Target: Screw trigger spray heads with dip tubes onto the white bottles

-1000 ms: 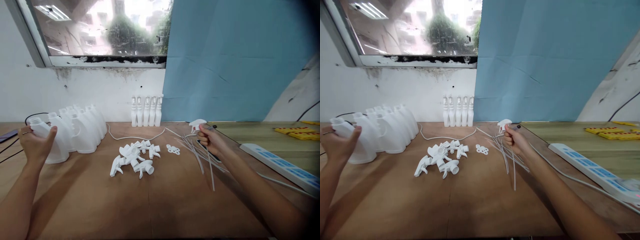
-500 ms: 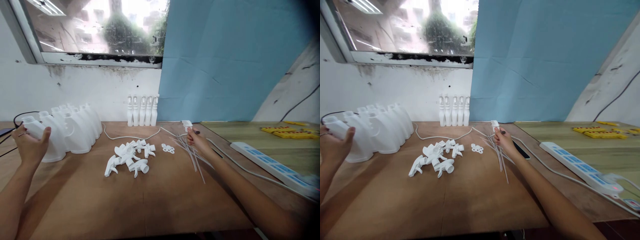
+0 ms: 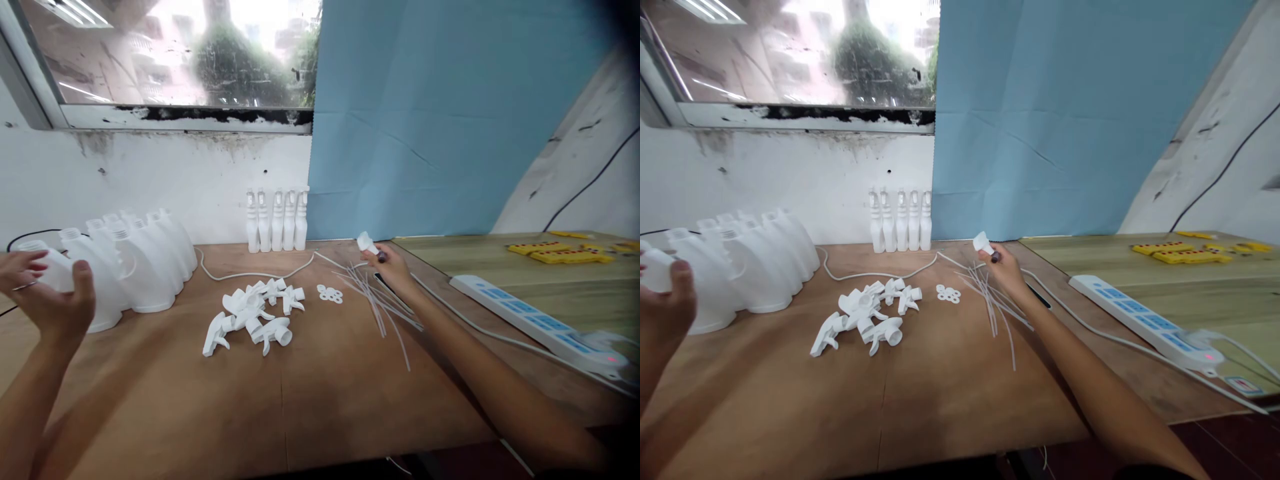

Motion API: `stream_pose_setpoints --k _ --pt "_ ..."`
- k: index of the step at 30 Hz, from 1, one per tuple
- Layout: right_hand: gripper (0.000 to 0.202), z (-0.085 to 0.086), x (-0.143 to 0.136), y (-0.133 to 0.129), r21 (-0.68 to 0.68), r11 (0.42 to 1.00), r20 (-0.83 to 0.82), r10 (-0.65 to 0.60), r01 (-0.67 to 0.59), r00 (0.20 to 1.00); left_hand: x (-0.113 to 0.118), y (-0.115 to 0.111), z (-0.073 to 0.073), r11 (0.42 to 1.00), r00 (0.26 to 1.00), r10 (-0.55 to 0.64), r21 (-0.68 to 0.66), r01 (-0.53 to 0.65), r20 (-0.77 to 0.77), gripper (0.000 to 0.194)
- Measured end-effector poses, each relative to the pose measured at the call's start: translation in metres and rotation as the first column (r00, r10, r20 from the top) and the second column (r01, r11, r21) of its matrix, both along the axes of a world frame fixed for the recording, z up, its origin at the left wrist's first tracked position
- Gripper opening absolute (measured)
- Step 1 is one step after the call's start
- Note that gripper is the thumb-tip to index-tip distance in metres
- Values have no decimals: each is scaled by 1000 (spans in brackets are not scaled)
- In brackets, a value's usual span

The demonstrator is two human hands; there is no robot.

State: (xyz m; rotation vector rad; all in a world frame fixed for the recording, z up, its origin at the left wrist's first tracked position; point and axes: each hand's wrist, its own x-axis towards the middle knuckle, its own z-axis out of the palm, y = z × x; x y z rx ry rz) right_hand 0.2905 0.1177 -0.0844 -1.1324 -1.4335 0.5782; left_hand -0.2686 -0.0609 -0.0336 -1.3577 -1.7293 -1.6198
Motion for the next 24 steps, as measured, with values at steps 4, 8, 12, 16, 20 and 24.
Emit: stream_pose_setpoints --k 4,8,12,16,20,24 --pt "35 12 -21 -26 30 999 148 25 -30 989 78 6 -11 938 937 -337 122 325 98 35" --pt "32 24 -59 -68 94 975 313 165 -204 935 171 -4 -42 422 308 -742 57 905 596 20" --pt "25 25 -95 -116 102 874 442 389 -476 809 231 -18 -72 -82 -169 -612 151 985 773 30" --pt "23 12 -113 -145 273 757 602 346 -593 720 246 -26 -93 -194 -358 -493 302 934 793 41" --pt "20 -7 -120 -154 400 619 729 232 -676 644 240 -28 -102 -161 -314 -439 271 949 841 49" --pt "31 -12 -119 -157 330 588 763 294 -738 575 236 -30 -97 -127 -288 -359 259 958 888 35"
